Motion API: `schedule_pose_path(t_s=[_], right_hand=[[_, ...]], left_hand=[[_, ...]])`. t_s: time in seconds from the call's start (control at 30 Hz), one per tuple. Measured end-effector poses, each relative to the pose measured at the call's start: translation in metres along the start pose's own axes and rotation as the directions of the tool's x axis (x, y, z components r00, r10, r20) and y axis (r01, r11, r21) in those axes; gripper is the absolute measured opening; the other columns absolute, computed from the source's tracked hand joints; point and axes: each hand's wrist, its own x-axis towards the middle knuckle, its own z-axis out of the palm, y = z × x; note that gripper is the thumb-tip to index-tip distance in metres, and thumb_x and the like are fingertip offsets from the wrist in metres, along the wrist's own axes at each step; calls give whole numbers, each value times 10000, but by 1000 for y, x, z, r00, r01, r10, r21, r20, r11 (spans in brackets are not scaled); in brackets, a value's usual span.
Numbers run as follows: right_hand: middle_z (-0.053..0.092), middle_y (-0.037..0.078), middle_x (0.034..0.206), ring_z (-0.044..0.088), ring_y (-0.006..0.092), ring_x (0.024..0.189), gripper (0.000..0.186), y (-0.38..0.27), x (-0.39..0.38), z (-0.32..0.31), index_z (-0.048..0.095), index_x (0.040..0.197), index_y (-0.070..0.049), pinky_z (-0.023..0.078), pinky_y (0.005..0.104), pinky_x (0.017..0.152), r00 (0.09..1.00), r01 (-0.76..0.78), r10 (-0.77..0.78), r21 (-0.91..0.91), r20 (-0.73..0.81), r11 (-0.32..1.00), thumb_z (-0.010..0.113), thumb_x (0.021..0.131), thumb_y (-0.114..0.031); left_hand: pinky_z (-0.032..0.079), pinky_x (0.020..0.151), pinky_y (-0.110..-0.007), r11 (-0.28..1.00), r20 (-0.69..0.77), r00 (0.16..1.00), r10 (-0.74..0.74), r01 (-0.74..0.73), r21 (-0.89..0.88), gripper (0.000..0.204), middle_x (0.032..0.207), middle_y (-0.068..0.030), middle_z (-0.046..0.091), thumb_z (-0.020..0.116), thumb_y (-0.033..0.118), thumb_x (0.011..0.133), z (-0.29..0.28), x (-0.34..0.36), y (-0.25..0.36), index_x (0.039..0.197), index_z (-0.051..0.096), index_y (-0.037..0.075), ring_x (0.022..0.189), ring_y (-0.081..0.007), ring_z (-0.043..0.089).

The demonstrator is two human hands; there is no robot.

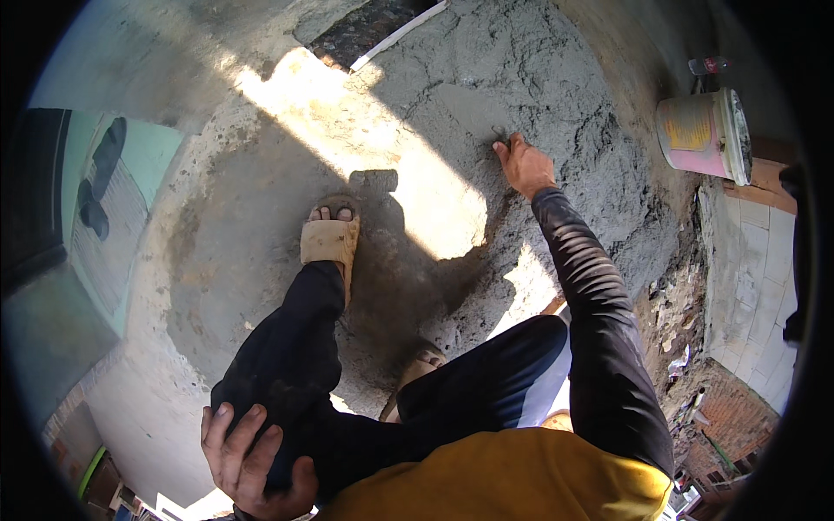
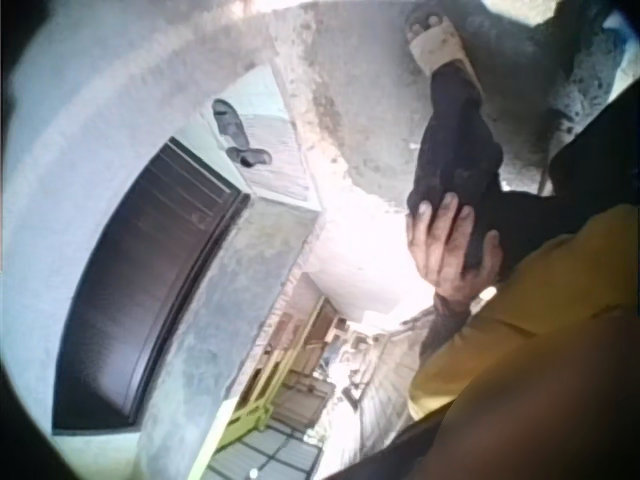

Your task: The person scoops wet cement from a bucket with a trowel and spreads it onto a concrete floor, smoothing the surface around a rectangular opening. The person repeatedly applies and levels the cement to create a uniform finish.

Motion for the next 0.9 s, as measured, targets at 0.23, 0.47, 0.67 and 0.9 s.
schedule_pose_path(t_s=[0.23, 0.47, 0.67, 0.9], right_hand=[[684, 286, 795, 709, 504, 776, 407, -61, -91, 4, 475, 1217, 17, 582, 561, 679, 971, 62, -132, 321, 198, 945, 520, 1090, -367], [726, 251, 922, 727, 464, 852, 383, -110, -58, 52, 516, 1235, -32, 583, 541, 763, 902, 334, -373, 196, 216, 922, 510, 1079, -382], [716, 328, 875, 737, 482, 847, 487, -113, 17, 22, 509, 1216, 31, 588, 537, 743, 980, 20, -74, 275, 187, 961, 472, 1098, -440], [690, 330, 920, 700, 505, 890, 391, -171, -12, 40, 529, 1183, 17, 565, 546, 819, 930, 311, -352, 284, 105, 907, 485, 1087, -360]], left_hand=[[440, 1096, -601, 998, -56, 996, -63, 61, -31, 346, 1219, -197, 740, 747, 268, 873, 1, -18, -8, 1131, 743, 37, 1181, -473, 639], [433, 1106, -589, 994, -75, 991, -111, 112, 5, 330, 1222, -190, 743, 746, 253, 878, 1, -27, -5, 1130, 758, 40, 1188, -462, 637], [422, 1118, -583, 986, -74, 984, -162, 164, 19, 326, 1222, -170, 749, 741, 254, 877, 1, -28, -6, 1127, 772, 48, 1208, -451, 628], [403, 1126, -613, 986, -18, 986, -165, 165, 17, 340, 1276, -140, 731, 751, 264, 867, -4, -28, -10, 1152, 758, 78, 1244, -448, 607]])
